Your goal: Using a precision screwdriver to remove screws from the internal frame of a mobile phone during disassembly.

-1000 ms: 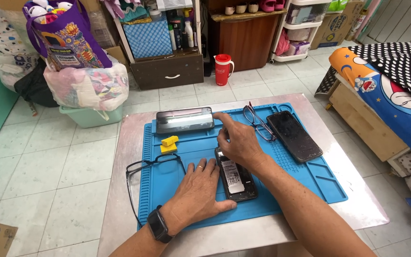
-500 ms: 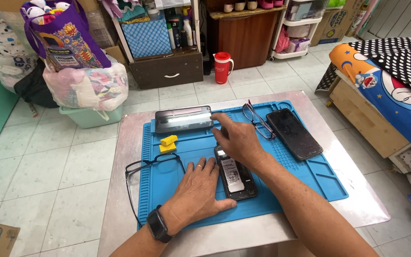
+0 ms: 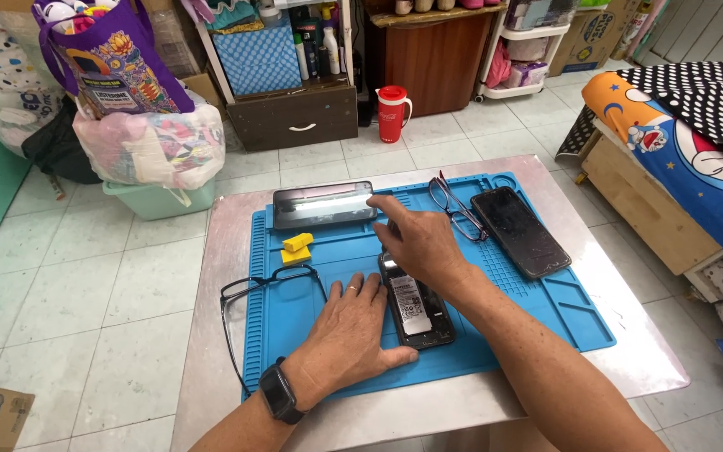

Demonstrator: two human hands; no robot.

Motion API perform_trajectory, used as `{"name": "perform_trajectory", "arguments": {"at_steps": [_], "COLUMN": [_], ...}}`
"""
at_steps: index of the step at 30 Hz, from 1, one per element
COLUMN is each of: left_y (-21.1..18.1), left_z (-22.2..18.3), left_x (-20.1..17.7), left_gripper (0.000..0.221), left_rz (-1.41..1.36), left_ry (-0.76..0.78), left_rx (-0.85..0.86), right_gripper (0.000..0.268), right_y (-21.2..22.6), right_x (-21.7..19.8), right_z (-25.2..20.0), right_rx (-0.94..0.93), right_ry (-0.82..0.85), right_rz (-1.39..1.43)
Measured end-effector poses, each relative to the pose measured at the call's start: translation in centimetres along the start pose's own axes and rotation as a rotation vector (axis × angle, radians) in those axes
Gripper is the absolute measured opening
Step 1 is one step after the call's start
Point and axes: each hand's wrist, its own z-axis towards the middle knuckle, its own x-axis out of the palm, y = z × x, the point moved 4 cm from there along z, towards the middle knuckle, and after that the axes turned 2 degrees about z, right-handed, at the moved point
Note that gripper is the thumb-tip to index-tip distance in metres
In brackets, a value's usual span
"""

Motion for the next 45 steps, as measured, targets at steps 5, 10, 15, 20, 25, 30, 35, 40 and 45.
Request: {"name": "perform_trajectory", "arguments": {"at_steps": [5,10,15,20,25,30,35,40,45], "left_y": [0.1,0.0,0.0,-0.2,-0.2,-0.1,-0.1,-0.2,-0.3], "left_z": [0.1,0.1,0.1,0.0,0.0,0.1,-0.1,0.0,-0.2], "left_x": [0.3,0.2,0.0,-0.2,-0.4,0.2,0.1,-0.1,-0.6], "left_gripper": [0.107,0.105,0.106,0.099,0.106,0.107,0.106,0.105,0.104], "left_rz": [0.009,0.028,0.008,-0.007,0.005,0.032,0.014,0.027,-0.005], "left_ry": [-0.011,-0.011,0.023,-0.006,0.006,-0.023,-0.042,-0.029,0.008], "left_rx": [0.013,0.011,-0.004,0.005,0.000,0.018,0.017,0.017,0.003], "right_gripper": [0.020,0.029,0.043,0.038,0.033,0.030,0.036,0.032,0.024], "right_y": [0.1,0.2,1.1,1.2,-0.3,-0.9,0.3,0.1,0.8], "right_x": [-0.3,-0.2,-0.8,-0.6,-0.3,-0.3,-0.9,-0.8,-1.0], "right_z": [-0.2,-0.1,0.1,-0.1,-0.2,-0.3,0.1,0.0,-0.3], "right_rx": [-0.034,-0.028,-0.070,-0.083,-0.029,-0.022,0.046,0.003,-0.039], "right_ry": [-0.134,-0.079,0.044,0.066,-0.053,-0.067,0.071,0.027,-0.027], "right_rz": [-0.118,-0.070,0.008,0.013,-0.006,-0.029,0.012,-0.010,0.050]}}
